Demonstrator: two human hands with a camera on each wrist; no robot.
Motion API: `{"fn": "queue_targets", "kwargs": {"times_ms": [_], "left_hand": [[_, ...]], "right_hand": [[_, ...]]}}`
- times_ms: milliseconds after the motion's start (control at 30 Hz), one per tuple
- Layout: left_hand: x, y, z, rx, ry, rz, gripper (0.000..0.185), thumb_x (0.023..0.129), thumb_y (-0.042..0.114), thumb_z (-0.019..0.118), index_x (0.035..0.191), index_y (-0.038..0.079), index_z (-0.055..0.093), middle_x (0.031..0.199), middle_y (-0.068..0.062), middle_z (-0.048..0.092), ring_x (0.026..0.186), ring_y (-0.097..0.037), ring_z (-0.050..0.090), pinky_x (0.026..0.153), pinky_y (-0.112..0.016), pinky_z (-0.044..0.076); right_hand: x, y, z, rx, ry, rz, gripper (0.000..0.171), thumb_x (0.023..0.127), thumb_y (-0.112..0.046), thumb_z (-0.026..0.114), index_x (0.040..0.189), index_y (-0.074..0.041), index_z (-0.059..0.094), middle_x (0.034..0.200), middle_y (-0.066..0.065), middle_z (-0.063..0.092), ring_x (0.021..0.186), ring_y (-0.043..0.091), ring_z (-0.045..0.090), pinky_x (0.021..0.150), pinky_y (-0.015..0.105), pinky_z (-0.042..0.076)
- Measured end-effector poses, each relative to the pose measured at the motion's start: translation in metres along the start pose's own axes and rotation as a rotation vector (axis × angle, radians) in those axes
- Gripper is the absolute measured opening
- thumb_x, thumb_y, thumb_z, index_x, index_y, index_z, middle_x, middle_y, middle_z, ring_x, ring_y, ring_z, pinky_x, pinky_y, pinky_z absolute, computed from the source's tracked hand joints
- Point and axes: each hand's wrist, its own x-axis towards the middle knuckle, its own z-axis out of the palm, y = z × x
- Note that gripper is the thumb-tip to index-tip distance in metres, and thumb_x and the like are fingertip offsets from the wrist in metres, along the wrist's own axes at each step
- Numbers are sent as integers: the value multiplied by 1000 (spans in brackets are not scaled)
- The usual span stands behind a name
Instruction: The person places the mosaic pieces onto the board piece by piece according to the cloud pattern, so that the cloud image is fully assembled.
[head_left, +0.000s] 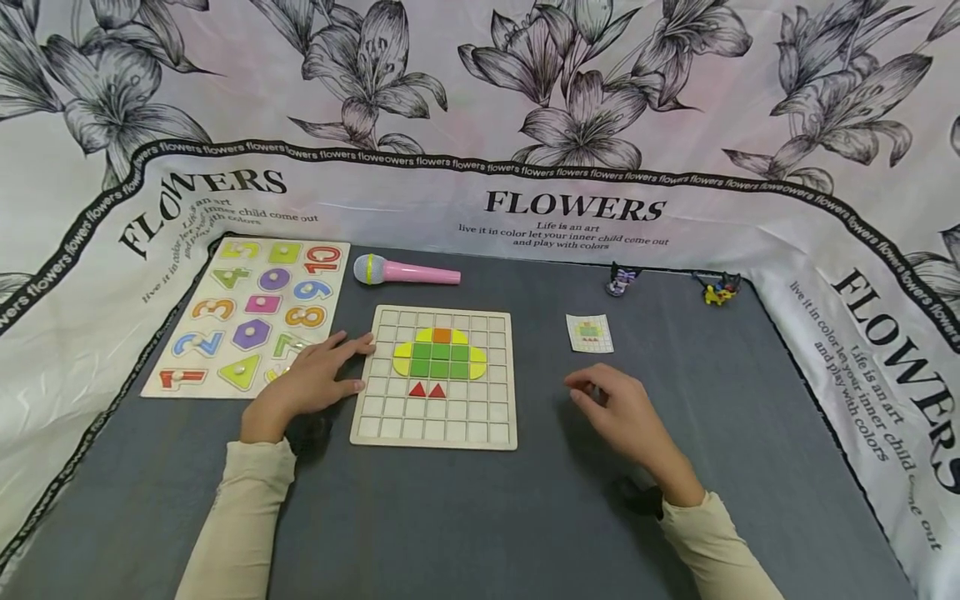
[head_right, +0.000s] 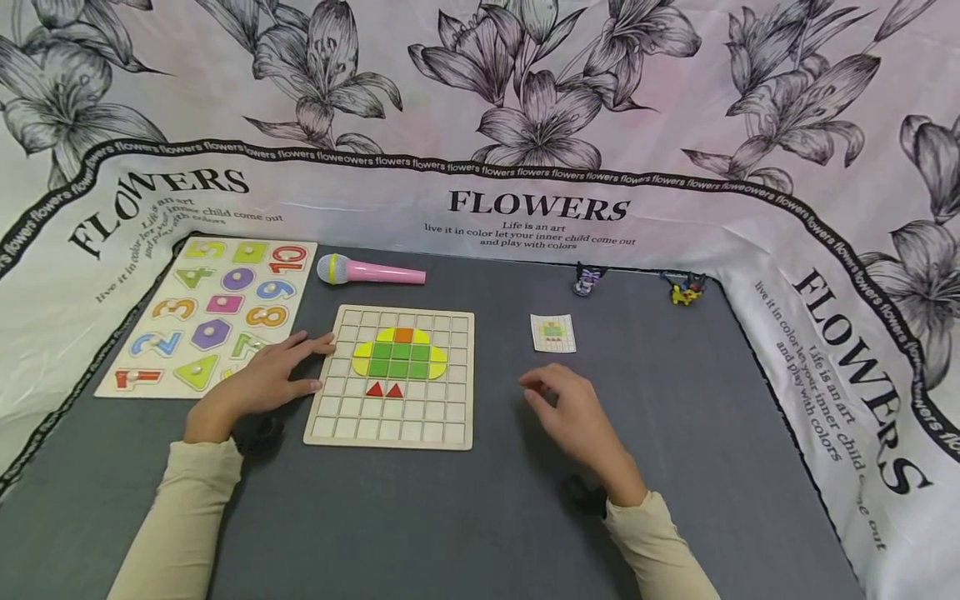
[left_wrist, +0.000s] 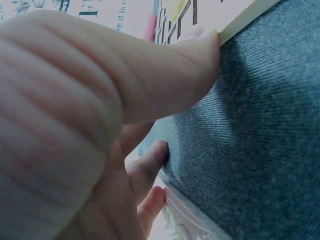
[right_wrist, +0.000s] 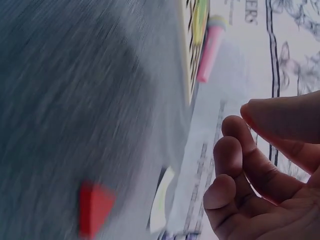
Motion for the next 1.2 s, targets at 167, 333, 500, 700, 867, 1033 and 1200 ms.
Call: {"fn": "queue_targets", "kwargs": {"times_ms": [167,333,500,700,867,1033,1200], "left_hand": [[-2,1,-1,0,-2,-15,64,103,20,73,160,6,48,169,-24,35,158,-52,16,122,-73,13],[-3,1,-2,6,1,-18,65,104,20,73,161,6,46,169,-25,35,158,-52,16,122,-74,14],[-4,0,-2,6,2,-16,64,104,20,73,161,6,47,169,-24,34,158,-52,15,121,-75,15],[-3,-1,-2,-4,-2,-17,63,103,20,73,159,6,49,170,-23,34,159,-52,15,122,-74,14],[-2,-1,-2,-2,-10,-23,64,102,21,74,160,7,49,170,-22,34,159,-52,15,121,-75,14],[-1,-1,-1,-5,-7,-11,63,103,21,74,159,7,50,170,-21,35,158,-52,16,121,-75,14],[-1,-1,0,-4,0,0,62,103,18,73,159,5,50,170,-21,35,159,-51,16,123,-73,12]], "right_hand": [[-16,14,-16,-23,-5,33,19,92,8,79,108,-3,78,92,-4,67,69,7,52,59,29,46],[-30,25,-26,-71,-122,84,23,90,4,83,111,-4,78,98,-4,68,82,12,58,69,34,50],[-35,31,-30,-86,-254,133,19,92,0,83,109,-6,76,100,-3,66,83,11,57,70,33,50],[-36,34,-29,-76,-255,131,19,91,1,83,96,-10,70,86,-7,57,74,7,52,62,30,46],[-34,33,-28,-58,-241,153,22,91,1,83,89,-14,66,78,-11,59,67,4,53,59,29,47],[-31,30,-25,-36,-227,171,19,94,-1,81,88,-15,69,79,-11,65,68,4,55,61,29,48],[-25,26,-19,1,-204,152,20,95,-1,80,87,-16,71,79,-12,67,68,4,56,61,27,48]]}}
